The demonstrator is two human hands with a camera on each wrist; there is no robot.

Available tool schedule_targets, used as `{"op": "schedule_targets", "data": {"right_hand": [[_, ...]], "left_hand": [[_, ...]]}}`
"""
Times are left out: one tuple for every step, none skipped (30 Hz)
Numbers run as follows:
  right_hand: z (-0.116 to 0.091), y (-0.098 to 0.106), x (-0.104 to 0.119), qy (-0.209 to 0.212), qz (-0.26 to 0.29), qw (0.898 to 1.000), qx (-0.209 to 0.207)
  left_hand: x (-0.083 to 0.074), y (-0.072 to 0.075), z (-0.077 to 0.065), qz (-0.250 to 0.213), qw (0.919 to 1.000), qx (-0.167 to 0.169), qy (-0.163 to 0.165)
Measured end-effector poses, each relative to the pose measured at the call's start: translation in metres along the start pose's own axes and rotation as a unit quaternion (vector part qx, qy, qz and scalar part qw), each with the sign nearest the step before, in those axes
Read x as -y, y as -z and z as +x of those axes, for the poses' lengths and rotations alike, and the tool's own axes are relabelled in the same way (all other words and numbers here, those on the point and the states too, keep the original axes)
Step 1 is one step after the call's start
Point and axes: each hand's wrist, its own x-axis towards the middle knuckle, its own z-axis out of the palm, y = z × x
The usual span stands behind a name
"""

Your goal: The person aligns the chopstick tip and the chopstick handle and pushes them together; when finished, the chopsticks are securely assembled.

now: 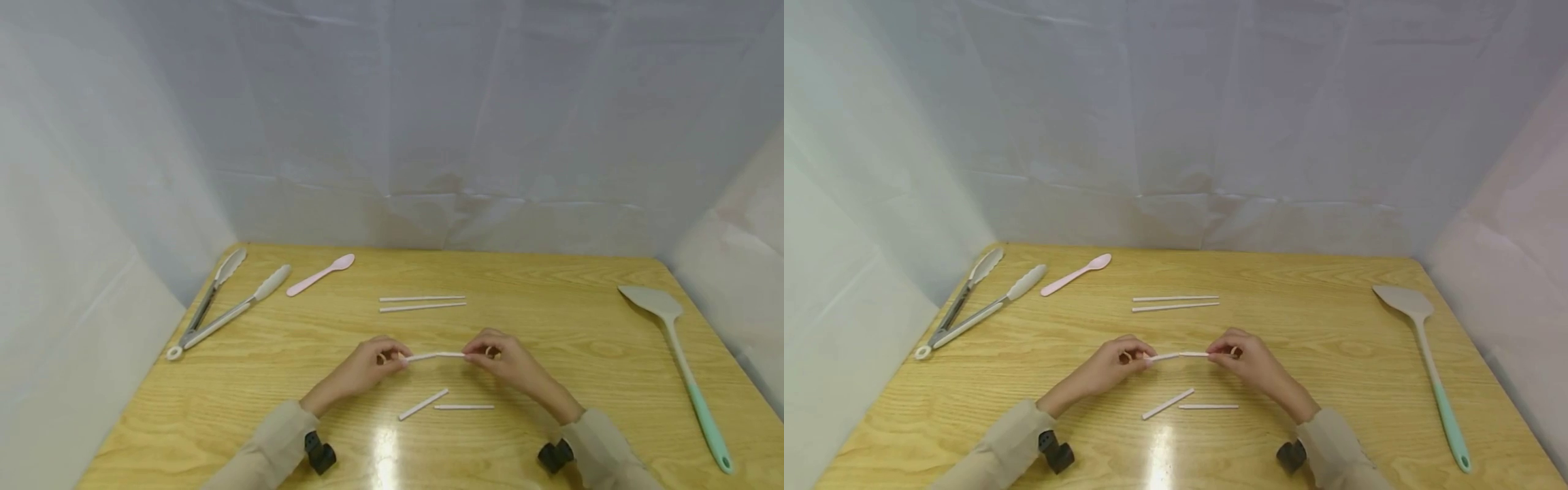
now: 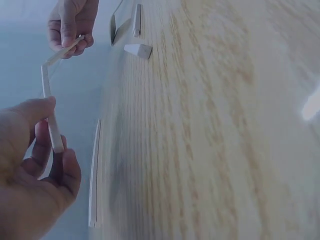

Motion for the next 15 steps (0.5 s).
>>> {"op": "schedule_targets", "data": {"right_hand": [[0.0001,0.0004,0.0003,0.0,-0.002,1.0,-0.001],[0.0003,0.0007,-0.0003,0.002,-0.006,1.0,-0.004],[0.0004,0.001,-0.0007,0.004,-0.011,1.0,-0.006],[0.0005,0.0015,-0.0009,0.007,-0.015,1.0,-0.007],[0.0006,0.0019,-0.0009,0.007,-0.017,1.0,-0.008],[0.0007,0.0023,-0.0006,0.005,-0.02,1.0,-0.008],[0.0009,0.0027,-0.0004,0.006,-0.024,1.0,-0.009],[0.0008,0.0031,0.0,0.005,-0.025,1.0,-0.008],[0.001,0.0033,0.0004,0.005,-0.026,1.0,-0.007],[0.0009,0.0035,0.0009,0.004,-0.026,1.0,-0.006],[0.0011,0.0037,0.0013,0.002,-0.026,1.0,-0.006],[0.0009,0.0039,0.0016,0.001,-0.026,1.0,-0.005],[0.0008,0.004,0.0022,0.002,-0.025,1.0,-0.005],[0.0008,0.004,0.0027,0.001,-0.024,1.0,-0.005],[0.0007,0.004,0.0032,0.002,-0.024,1.0,-0.005]], "left_hand": [[-0.0009,0.0001,-0.0002,0.002,1.0,-0.002,-0.001],[-0.0021,0.0003,-0.0004,0.004,1.0,-0.004,-0.002],[-0.0029,0.0004,-0.0005,0.006,1.0,-0.006,-0.003],[-0.0036,0.0005,-0.0005,0.008,0.9999,-0.008,-0.004],[-0.0043,0.0006,-0.0005,0.009,0.9999,-0.008,-0.004],[-0.0047,0.0008,-0.0005,0.009,0.9999,-0.008,-0.003],[-0.0049,0.0009,-0.0005,0.009,0.9999,-0.007,-0.003],[-0.005,0.001,-0.0005,0.01,0.9999,-0.007,-0.001],[-0.0049,0.0011,-0.0005,0.011,0.9999,-0.007,0.0],[-0.0048,0.0012,-0.0006,0.012,0.9999,-0.009,0.0],[-0.0048,0.0012,-0.0006,0.014,0.9998,-0.011,0.0],[-0.0047,0.0012,-0.0005,0.014,0.9998,-0.014,-0.001],[-0.0047,0.0011,-0.0004,0.015,0.9997,-0.019,-0.003],[-0.0049,0.0009,-0.0003,0.014,0.9996,-0.024,-0.004],[-0.0051,0.0007,-0.0001,0.013,0.9995,-0.029,-0.006]]}}
